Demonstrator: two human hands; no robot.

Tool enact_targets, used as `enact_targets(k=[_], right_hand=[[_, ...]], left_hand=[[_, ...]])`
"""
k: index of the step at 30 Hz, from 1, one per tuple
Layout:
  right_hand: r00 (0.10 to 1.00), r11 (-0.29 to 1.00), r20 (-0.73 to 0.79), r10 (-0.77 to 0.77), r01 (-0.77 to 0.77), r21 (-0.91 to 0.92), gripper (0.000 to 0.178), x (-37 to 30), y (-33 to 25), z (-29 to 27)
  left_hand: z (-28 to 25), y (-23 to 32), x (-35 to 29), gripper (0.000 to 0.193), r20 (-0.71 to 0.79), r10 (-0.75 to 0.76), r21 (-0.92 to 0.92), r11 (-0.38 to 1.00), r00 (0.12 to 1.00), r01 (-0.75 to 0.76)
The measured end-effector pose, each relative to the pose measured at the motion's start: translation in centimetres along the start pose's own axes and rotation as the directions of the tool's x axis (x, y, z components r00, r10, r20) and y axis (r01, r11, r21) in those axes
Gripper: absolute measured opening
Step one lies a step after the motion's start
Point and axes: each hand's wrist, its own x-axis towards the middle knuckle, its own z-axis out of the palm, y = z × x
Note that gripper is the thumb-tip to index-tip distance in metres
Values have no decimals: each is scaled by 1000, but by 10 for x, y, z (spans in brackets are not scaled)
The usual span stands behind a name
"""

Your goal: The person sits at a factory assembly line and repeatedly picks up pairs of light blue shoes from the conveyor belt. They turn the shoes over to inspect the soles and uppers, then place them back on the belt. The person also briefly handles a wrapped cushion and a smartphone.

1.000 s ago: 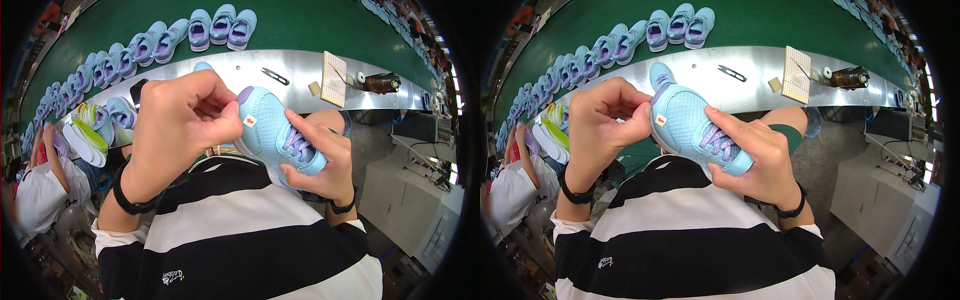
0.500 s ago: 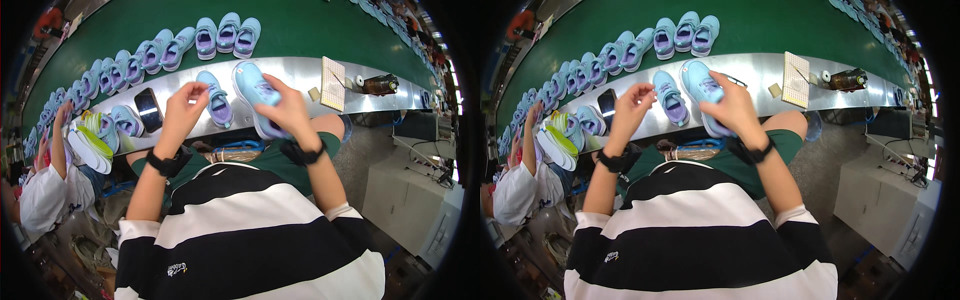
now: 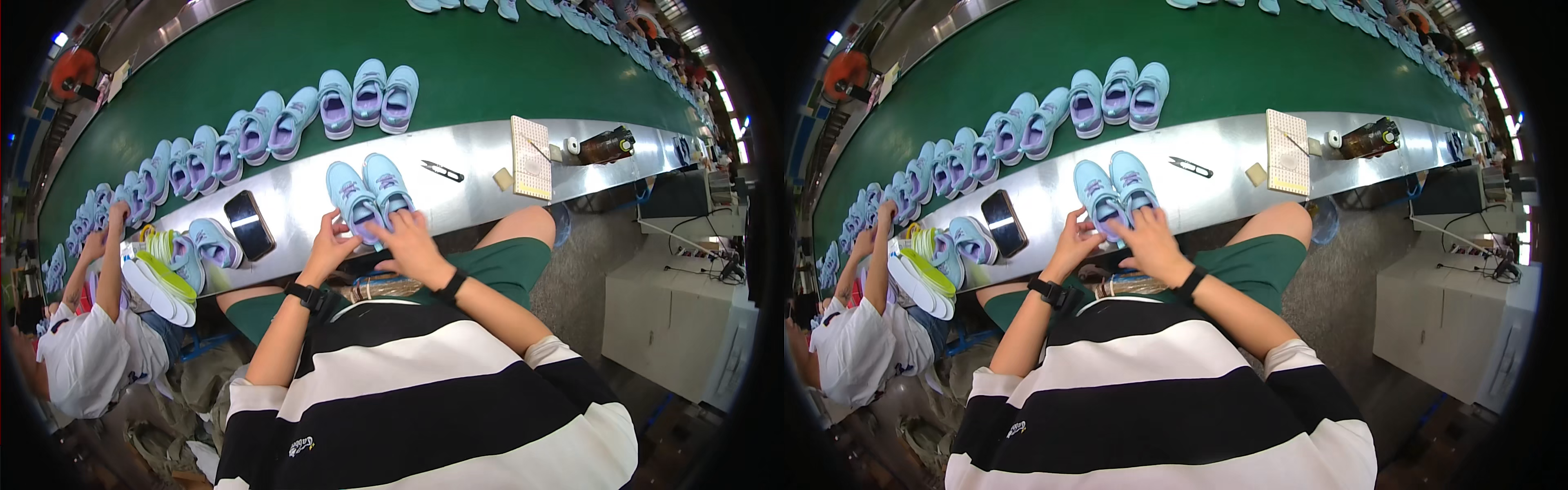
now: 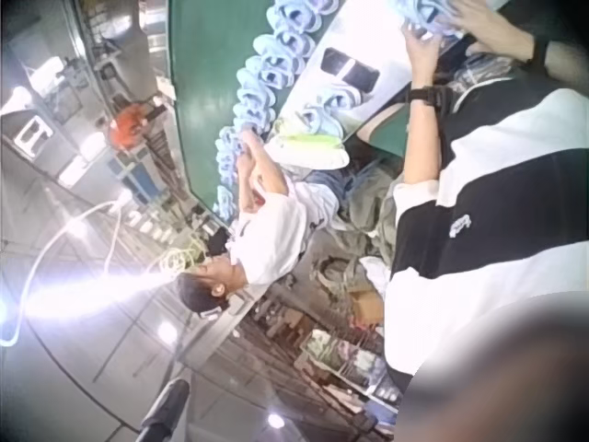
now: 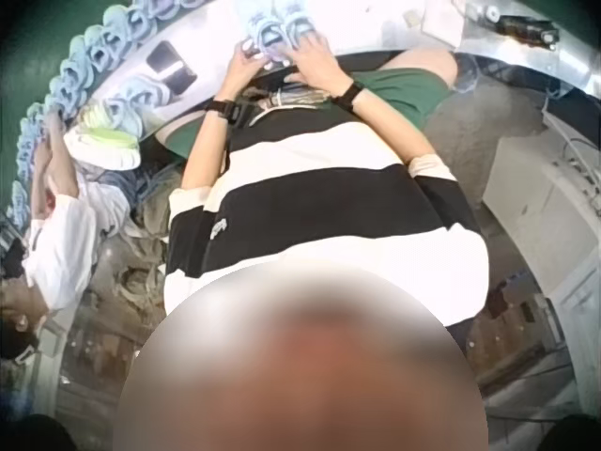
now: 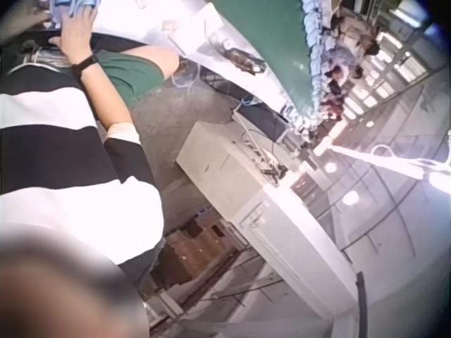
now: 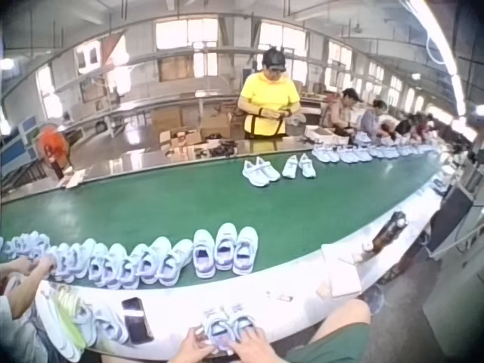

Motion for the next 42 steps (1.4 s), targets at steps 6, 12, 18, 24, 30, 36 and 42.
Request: enact_targets(k=[6, 12, 18, 24, 30, 36, 42], right_hand=[[982, 996, -172, 83, -79, 30, 42, 18, 16, 16], [862, 914, -377, 338, -396, -87, 62, 59, 138, -69], [742, 818, -495, 452, -567, -102, 64, 133, 223, -130], [900, 902, 61, 431, -430, -30, 67, 194, 134, 2], [866, 884, -277, 416, -457, -99, 37, 192, 127, 8], [907, 994, -416, 67, -94, -46, 33, 86, 39, -19], [980, 990, 146, -138, 140, 0, 48, 14, -50, 6]], left_hand=[[-30, 9, -10, 50, 10, -12, -80, 997, 1000, 12], [-37, 19, -19, 40, -59, 1, -41, 999, 998, -4], [-45, 4, -41, 33, -96, 106, 119, 988, 990, -94], [-52, -18, -79, 31, -60, 26, 157, 987, 998, -17], [-58, -9, -92, 29, -122, 89, 104, 992, 989, -77], [-40, 19, -68, 33, -154, 159, 17, 987, 975, -159], [-36, 26, -36, 65, -193, 305, 291, 926, 933, -242]])
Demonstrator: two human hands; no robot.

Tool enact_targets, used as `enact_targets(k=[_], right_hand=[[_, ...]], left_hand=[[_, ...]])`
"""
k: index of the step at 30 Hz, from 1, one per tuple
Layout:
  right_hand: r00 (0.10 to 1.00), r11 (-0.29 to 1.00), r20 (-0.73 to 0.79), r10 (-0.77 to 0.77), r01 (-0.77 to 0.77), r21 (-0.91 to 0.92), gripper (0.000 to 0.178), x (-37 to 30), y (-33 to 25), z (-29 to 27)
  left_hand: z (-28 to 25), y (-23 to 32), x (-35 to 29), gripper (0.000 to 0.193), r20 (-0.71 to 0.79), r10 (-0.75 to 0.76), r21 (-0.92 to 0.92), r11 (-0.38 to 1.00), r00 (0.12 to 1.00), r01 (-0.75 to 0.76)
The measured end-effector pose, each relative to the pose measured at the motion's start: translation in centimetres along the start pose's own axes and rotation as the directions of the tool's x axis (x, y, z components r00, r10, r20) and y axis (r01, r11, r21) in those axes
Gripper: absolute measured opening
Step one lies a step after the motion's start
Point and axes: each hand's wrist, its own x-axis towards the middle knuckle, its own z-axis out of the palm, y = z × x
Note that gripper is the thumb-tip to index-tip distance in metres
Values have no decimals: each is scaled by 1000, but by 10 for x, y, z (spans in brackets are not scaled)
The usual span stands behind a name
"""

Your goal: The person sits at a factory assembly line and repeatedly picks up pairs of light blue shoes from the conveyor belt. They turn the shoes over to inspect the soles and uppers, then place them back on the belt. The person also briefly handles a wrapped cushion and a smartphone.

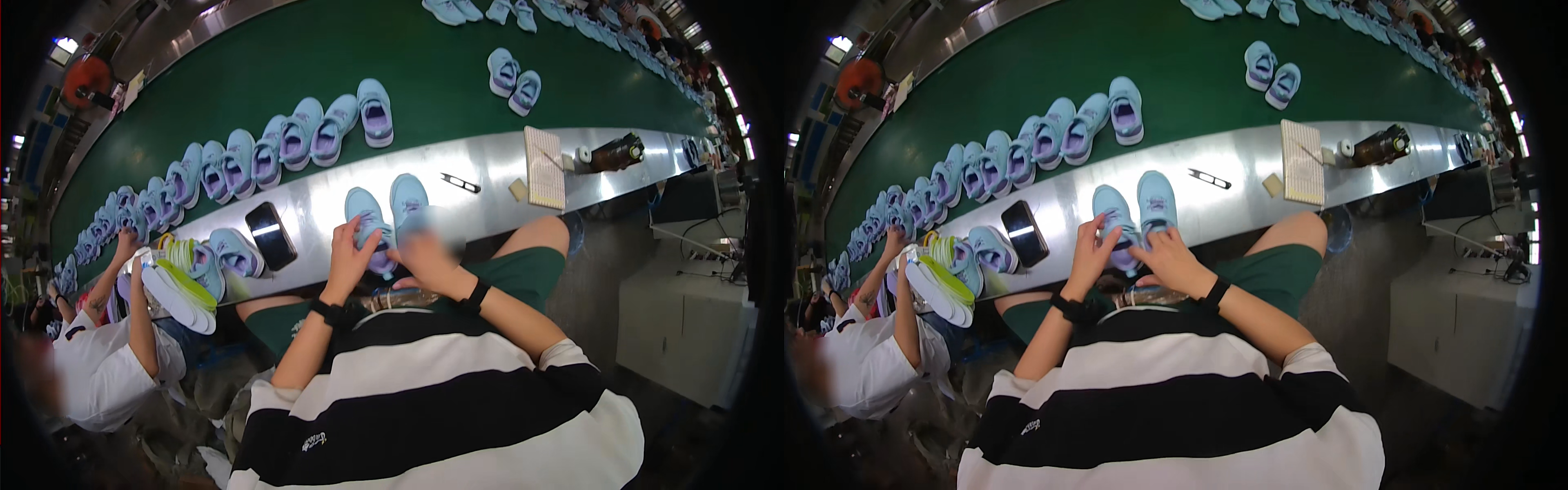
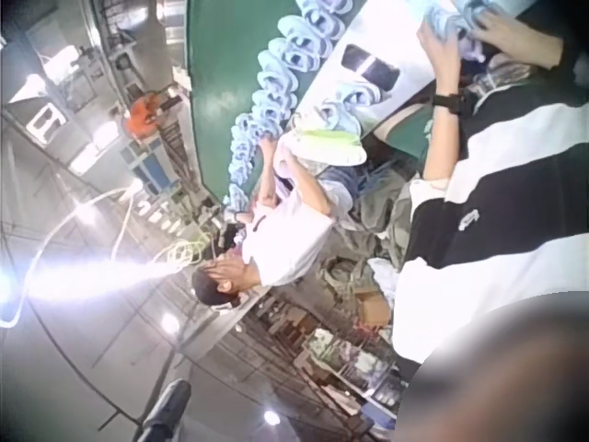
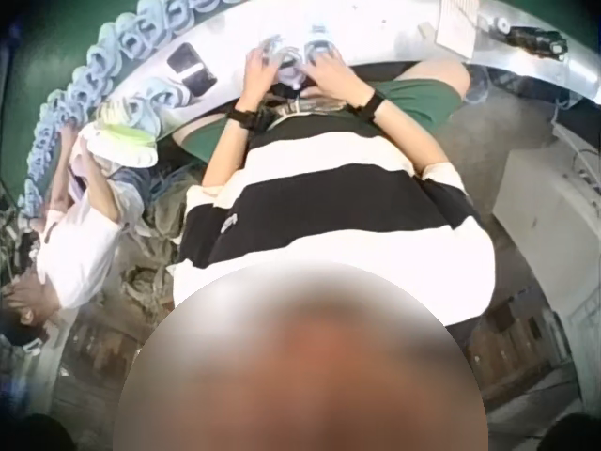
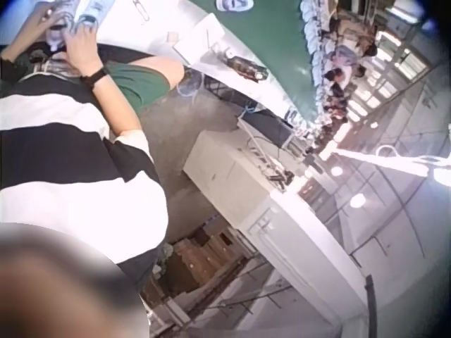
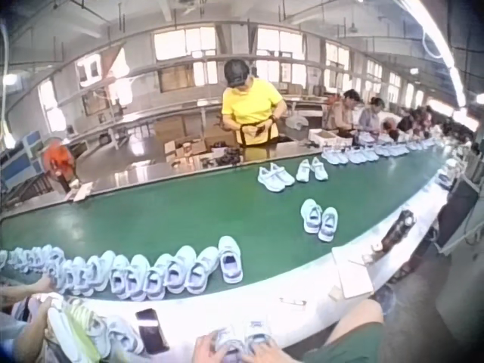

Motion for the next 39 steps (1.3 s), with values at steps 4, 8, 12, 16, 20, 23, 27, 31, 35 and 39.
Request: enact_targets(k=[4, 8, 12, 16, 20, 23, 27, 31, 35, 39], right_hand=[[868, 918, -351, 351, -245, 311, 44, -9, 18, 7], [743, 533, 131, 657, -580, 616, 48, -6, 43, 26], [748, 310, 234, 622, -509, 803, 53, -3, 50, 33], [804, -253, 308, 509, -203, 946, 55, 3, 26, 15], [833, -445, 287, 473, -55, 894, 57, 14, -12, -15], [845, -460, 217, 488, 37, 887, 64, 21, -26, -37], [780, 155, -299, 550, 256, 954, 72, 17, -31, -59], [626, 889, -703, 337, 33, 456, 72, 18, -30, -71], [643, 841, -658, 393, 37, 539, 69, 24, -40, -79], [760, 228, -214, 613, 89, 969, 67, 31, -55, -84]], left_hand=[[-6, -28, -17, 76, -71, 41, 189, 982, 997, -27], [2, -40, -31, 78, 33, -170, 23, 985, 985, 170], [-13, -25, -28, 67, 189, -275, -303, 897, 943, 323], [-40, 8, -32, 60, 315, -213, -621, 691, 925, 371], [-56, 47, -37, 62, 355, -197, -736, 544, 914, 403], [-68, 72, -36, 65, 345, -163, -834, 399, 924, 382], [-83, 95, -41, 75, -30, 87, -632, 770, 996, -86], [-92, 109, -40, 64, -193, 481, 195, 873, 855, -447], [-99, 118, -39, 70, -150, 457, 92, 889, 877, -448], [-104, 128, -38, 74, 70, 39, -578, 816, 997, 9]])
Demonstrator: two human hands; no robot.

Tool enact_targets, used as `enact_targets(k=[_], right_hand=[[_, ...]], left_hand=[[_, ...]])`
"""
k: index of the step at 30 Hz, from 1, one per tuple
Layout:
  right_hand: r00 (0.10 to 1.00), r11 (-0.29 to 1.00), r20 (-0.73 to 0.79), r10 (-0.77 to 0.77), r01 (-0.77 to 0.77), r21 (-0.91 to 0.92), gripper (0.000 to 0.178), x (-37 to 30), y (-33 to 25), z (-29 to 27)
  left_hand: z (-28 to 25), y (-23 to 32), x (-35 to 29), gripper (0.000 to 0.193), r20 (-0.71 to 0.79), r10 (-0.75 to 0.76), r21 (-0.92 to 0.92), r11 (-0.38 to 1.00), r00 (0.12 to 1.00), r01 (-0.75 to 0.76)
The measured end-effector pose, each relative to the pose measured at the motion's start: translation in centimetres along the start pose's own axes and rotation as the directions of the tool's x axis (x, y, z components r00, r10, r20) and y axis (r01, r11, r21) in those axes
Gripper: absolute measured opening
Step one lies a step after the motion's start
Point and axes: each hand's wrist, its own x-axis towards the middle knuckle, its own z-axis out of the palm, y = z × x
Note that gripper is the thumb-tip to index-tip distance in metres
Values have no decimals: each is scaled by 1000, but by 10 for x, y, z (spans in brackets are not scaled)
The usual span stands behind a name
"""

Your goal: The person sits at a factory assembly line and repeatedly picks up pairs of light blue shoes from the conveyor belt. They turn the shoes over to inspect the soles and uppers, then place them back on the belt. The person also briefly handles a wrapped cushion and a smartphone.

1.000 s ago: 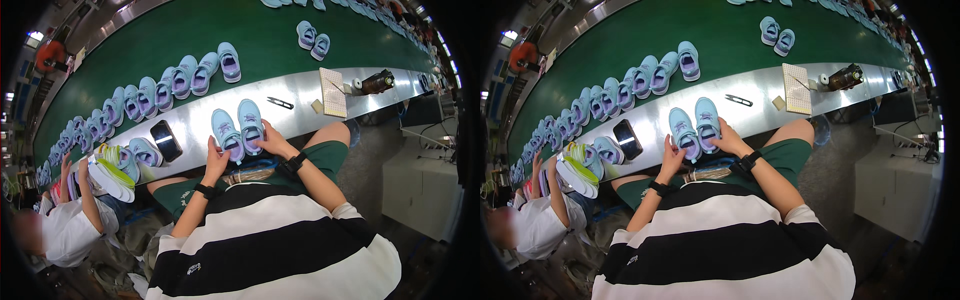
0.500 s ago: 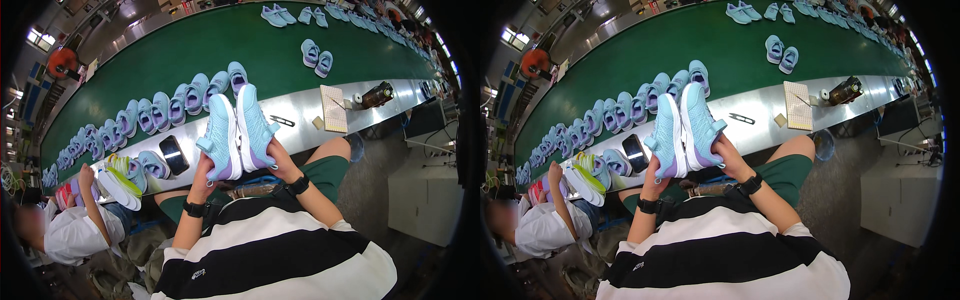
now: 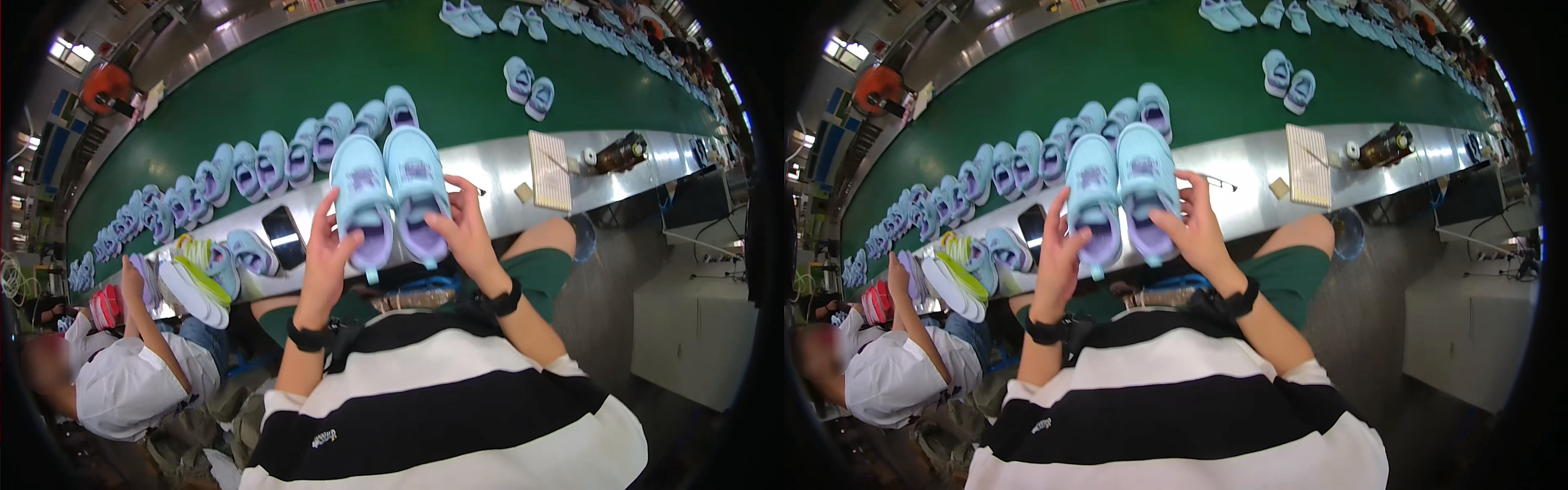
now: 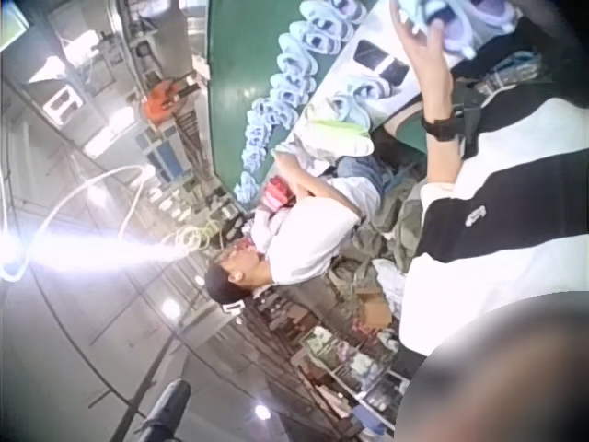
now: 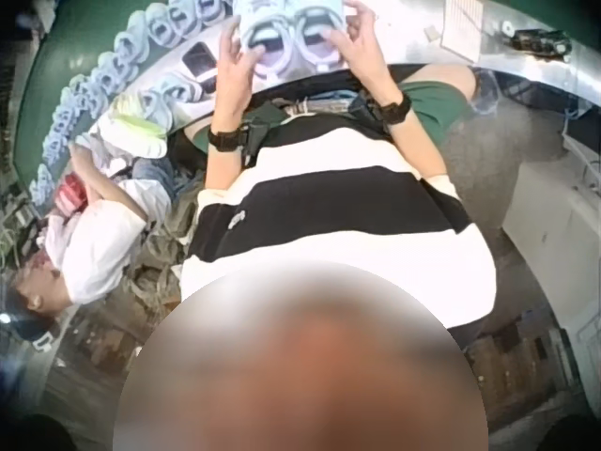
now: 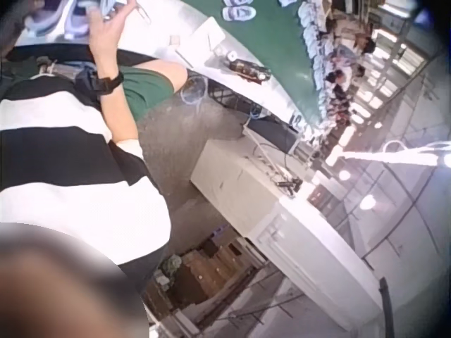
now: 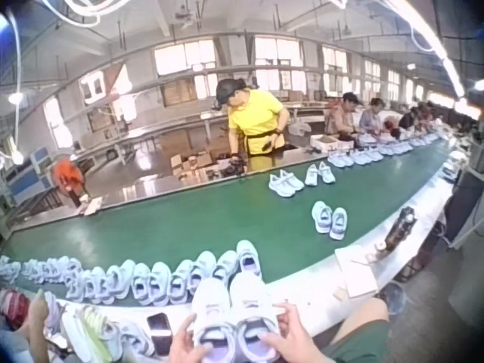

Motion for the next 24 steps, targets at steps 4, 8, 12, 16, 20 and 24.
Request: enact_targets(k=[4, 8, 12, 16, 20, 24], right_hand=[[975, 975, -28, 222, -223, -27, 66, 11, 3, 10], [972, 972, -16, 232, -233, -43, 67, 20, 32, 6], [975, 882, 56, 215, -169, -440, 66, 19, 81, -8], [981, 540, 191, 17, 152, -828, 59, 10, 107, -13], [623, 31, 763, -171, 778, -628, 47, 21, 101, -1], [216, -171, 976, 14, 962, -211, 25, 48, 96, 21]], left_hand=[[2, 2, 4, 64, -33, -250, -196, 951, 968, 239], [-12, -25, 2, 62, -28, -168, -223, 962, 985, 158], [-44, -90, 8, 63, -100, -181, 119, 974, 978, 193], [-74, -145, -7, 58, 2, -162, 543, 829, 987, 135], [-107, -150, -9, 41, -177, 184, 749, 662, 967, 11], [-161, -136, 12, 50, -186, 466, 980, 147, 865, 131]])
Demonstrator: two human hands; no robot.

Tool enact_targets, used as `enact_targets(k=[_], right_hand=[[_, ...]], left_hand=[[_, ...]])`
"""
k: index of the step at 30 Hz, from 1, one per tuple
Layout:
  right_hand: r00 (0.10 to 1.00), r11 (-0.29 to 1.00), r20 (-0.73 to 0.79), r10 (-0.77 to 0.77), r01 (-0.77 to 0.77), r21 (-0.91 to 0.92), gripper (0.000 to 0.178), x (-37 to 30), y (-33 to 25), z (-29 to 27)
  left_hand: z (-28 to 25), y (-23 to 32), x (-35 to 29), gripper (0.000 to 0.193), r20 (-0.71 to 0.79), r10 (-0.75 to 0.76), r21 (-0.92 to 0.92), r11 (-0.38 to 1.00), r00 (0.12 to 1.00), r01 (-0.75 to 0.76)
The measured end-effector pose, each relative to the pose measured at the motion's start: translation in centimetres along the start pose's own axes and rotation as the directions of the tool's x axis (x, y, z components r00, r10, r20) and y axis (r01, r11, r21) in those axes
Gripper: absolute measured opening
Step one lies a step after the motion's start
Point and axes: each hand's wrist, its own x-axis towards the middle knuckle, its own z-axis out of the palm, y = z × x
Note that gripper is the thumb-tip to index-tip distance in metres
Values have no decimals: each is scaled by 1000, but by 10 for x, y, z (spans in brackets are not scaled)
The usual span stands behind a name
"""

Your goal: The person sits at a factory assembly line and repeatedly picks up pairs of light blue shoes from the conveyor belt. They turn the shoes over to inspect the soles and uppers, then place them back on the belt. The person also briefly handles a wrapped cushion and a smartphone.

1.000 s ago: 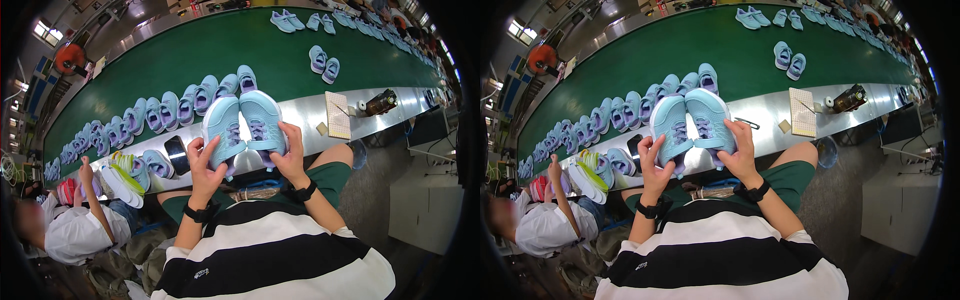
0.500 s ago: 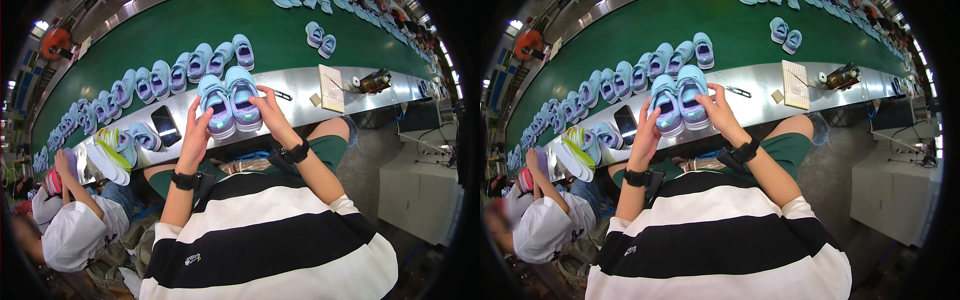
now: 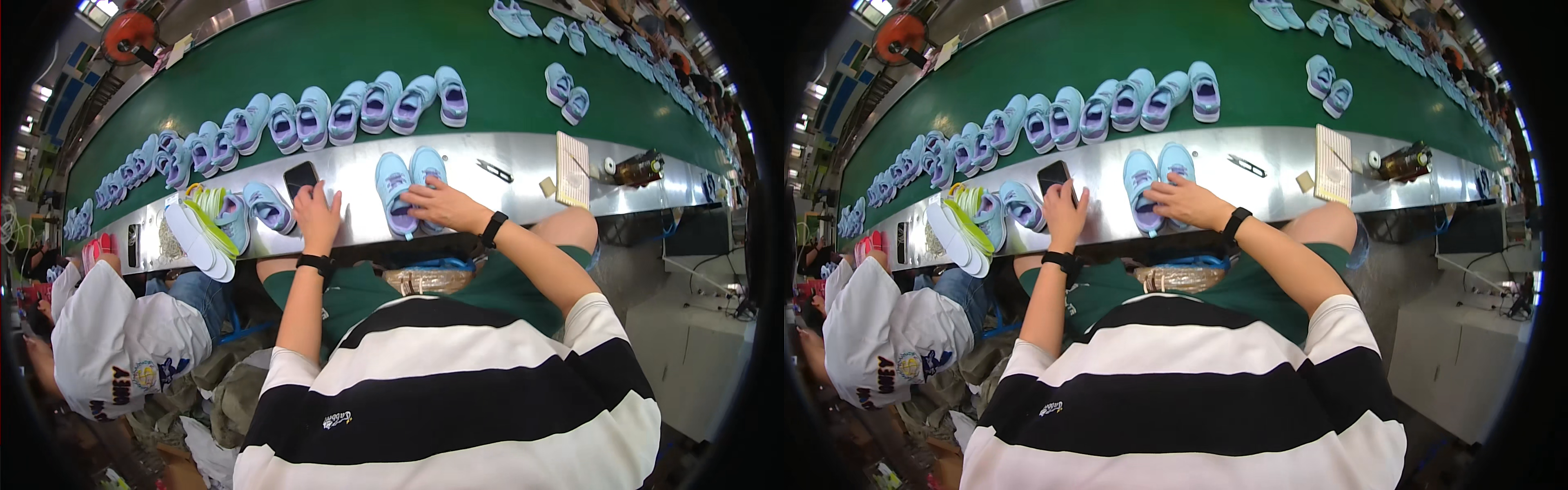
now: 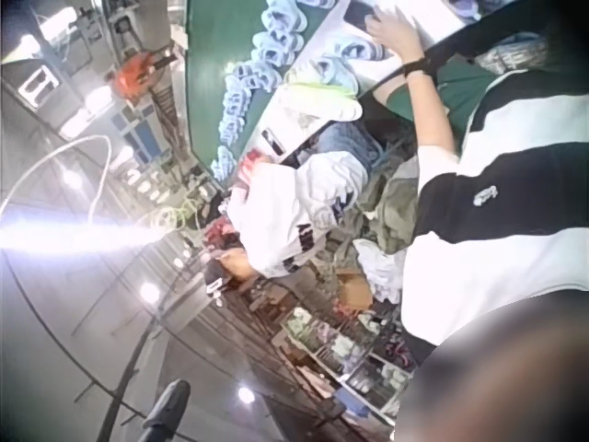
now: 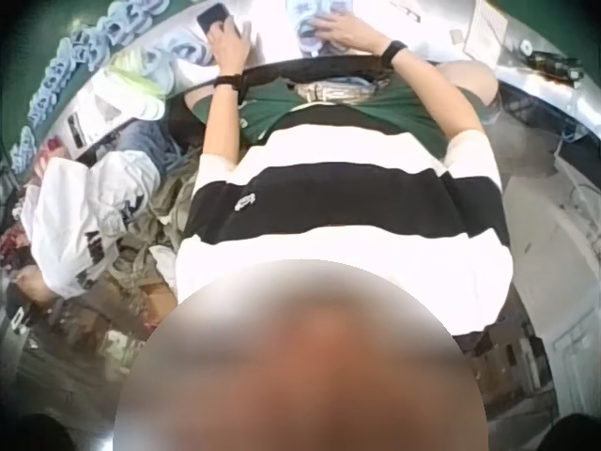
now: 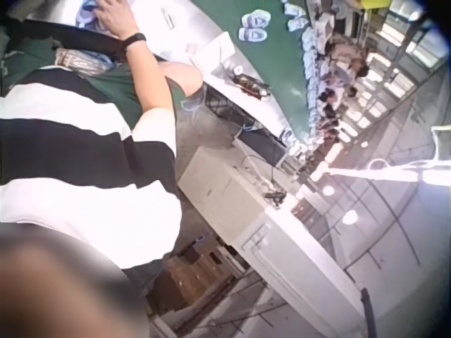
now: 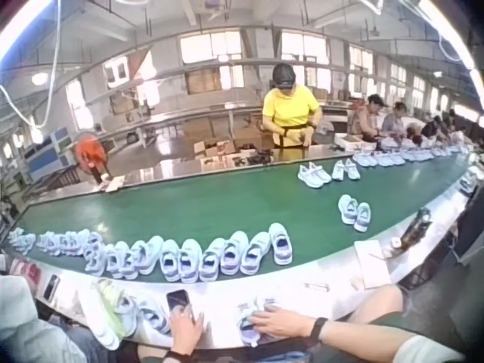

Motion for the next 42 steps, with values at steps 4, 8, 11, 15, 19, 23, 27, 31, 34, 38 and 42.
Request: enact_targets(k=[4, 8, 11, 15, 19, 23, 27, 31, 34, 38, 42], right_hand=[[965, 990, 243, -101, 122, -74, 21, 19, 11, 0], [997, 995, 10, 80, -80, 56, 14, 16, 8, -28], [953, 954, -82, 291, -281, 108, 25, 6, 0, -56], [745, 758, -216, 631, -531, 379, 26, 0, 15, -68], [490, 498, -192, 850, -632, 594, 18, 12, 124, -78], [519, 554, -413, 748, -831, -40, 39, 28, 328, -133], [397, 379, -165, 903, -916, -131, 44, 12, 403, -132], [476, 441, 59, 878, -849, 291, 56, 2, 311, -29], [510, 410, 293, 809, -846, 341, 81, -2, 224, 36], [505, 490, 301, 809, -862, 128, 73, 10, 173, 76], [467, 476, 171, 868, -880, -13, 67, 19, 177, 81]], left_hand=[[13, -32, 36, 68, -87, -178, -27, 984, 980, 177], [29, -42, 59, 82, -20, -388, -20, 922, 921, 388], [39, -41, 62, 82, -24, -462, 25, 886, 886, 463], [45, -44, 61, 81, -54, -495, -10, 869, 867, 495], [30, -48, 48, 88, -154, -374, -114, 926, 914, 360], [-3, -48, 14, 81, -143, -201, -295, 943, 969, 152], [-22, -52, -17, 62, -25, -227, -311, 927, 974, 208], [-14, -60, -20, 58, -46, -162, -269, 952, 986, 144], [-10, -67, -16, 58, -78, -139, -268, 957, 987, 114], [-18, -72, -29, 54, -55, -118, -253, 962, 992, 100], [-29, -75, -50, 46, -59, -125, -177, 978, 990, 113]])
